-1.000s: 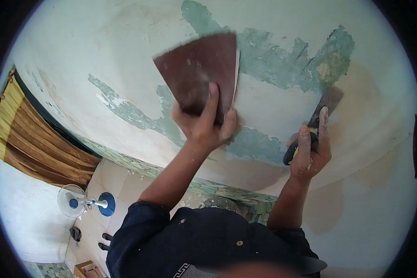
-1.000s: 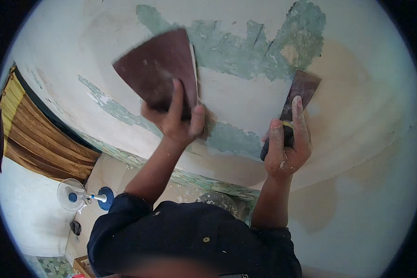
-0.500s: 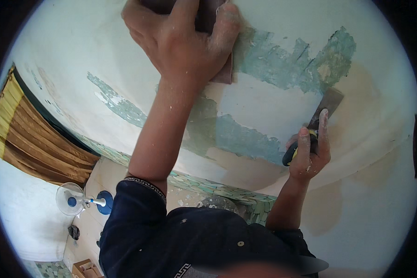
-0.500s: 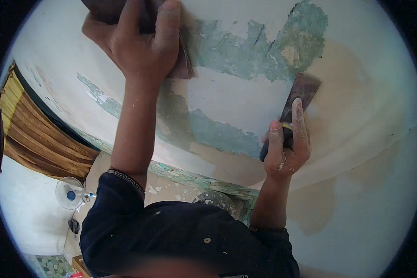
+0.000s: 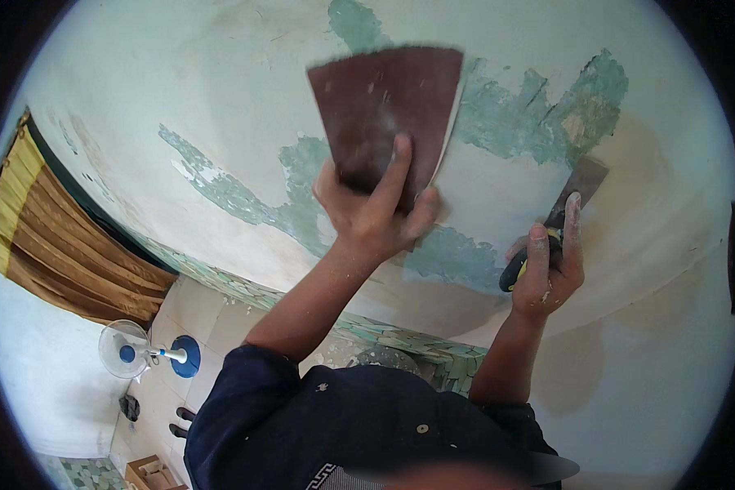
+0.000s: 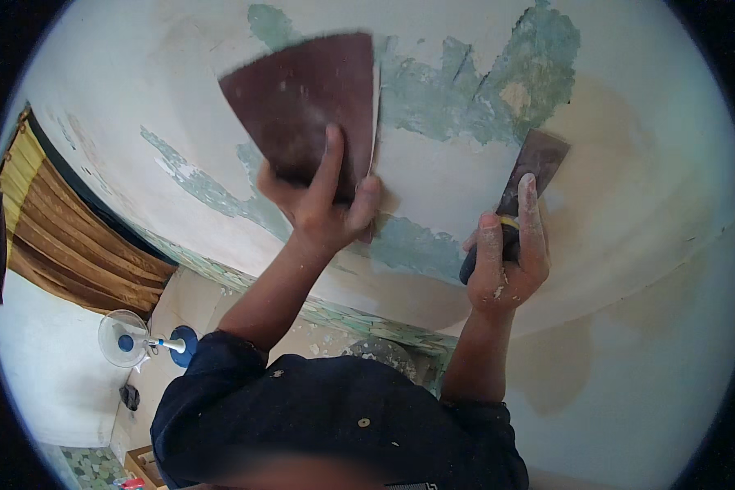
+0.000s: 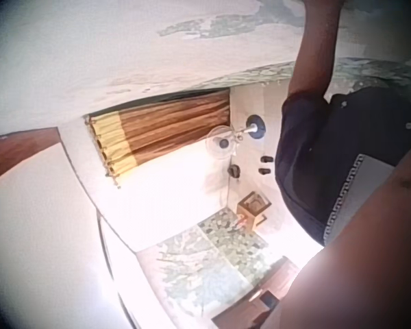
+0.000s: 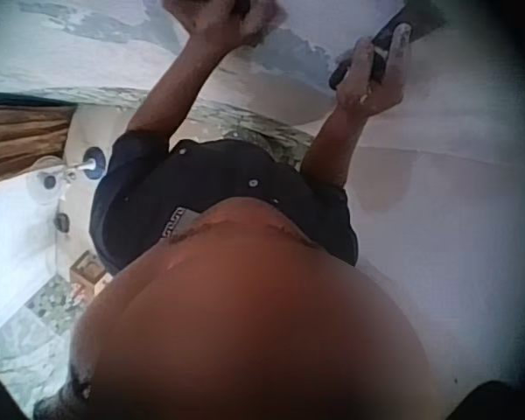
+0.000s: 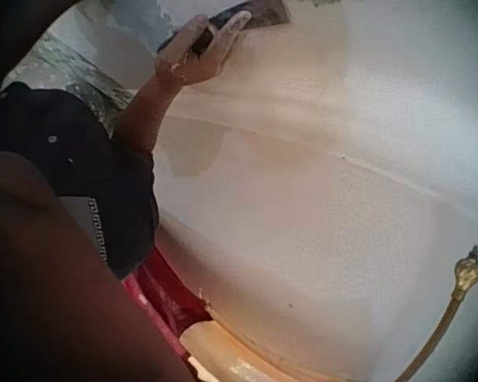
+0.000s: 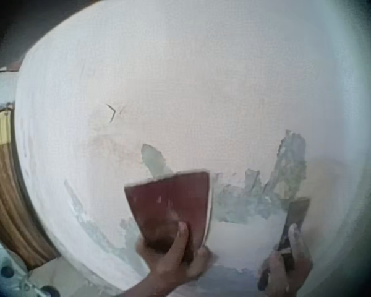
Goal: Scraping old material and sanding a textured wall to prepare it for painting.
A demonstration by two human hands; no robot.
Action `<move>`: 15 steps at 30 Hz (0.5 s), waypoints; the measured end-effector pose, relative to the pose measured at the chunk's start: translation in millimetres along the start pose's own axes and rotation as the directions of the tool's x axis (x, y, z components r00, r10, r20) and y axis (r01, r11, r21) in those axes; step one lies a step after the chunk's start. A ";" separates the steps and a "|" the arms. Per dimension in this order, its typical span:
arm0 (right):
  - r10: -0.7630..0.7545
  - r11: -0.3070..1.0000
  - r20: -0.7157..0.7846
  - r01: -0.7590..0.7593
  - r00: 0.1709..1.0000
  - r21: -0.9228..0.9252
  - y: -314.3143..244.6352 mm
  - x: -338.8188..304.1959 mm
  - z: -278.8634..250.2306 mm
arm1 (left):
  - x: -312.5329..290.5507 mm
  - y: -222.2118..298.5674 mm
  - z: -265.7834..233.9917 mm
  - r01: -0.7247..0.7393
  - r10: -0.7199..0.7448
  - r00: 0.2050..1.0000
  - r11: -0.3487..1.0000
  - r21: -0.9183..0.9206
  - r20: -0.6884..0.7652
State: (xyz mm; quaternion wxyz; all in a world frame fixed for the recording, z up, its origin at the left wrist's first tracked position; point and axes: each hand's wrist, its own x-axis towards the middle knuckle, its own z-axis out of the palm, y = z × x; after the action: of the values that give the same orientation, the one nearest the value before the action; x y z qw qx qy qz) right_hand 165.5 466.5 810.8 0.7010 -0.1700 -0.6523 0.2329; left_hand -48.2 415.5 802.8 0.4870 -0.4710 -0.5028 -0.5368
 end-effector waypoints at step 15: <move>-0.039 0.999 -0.016 0.039 0.999 0.007 -1.5 0.9 1.1 | 45.0 21.3 8.4 -0.001 0.000 1.000 1.000 -0.023 -0.031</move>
State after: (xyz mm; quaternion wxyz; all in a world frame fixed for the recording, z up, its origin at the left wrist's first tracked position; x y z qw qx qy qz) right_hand 164.6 465.7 812.4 0.7111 -0.1564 -0.6491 0.2204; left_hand -30.5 421.2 849.7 0.4893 -0.4684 -0.4889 -0.5497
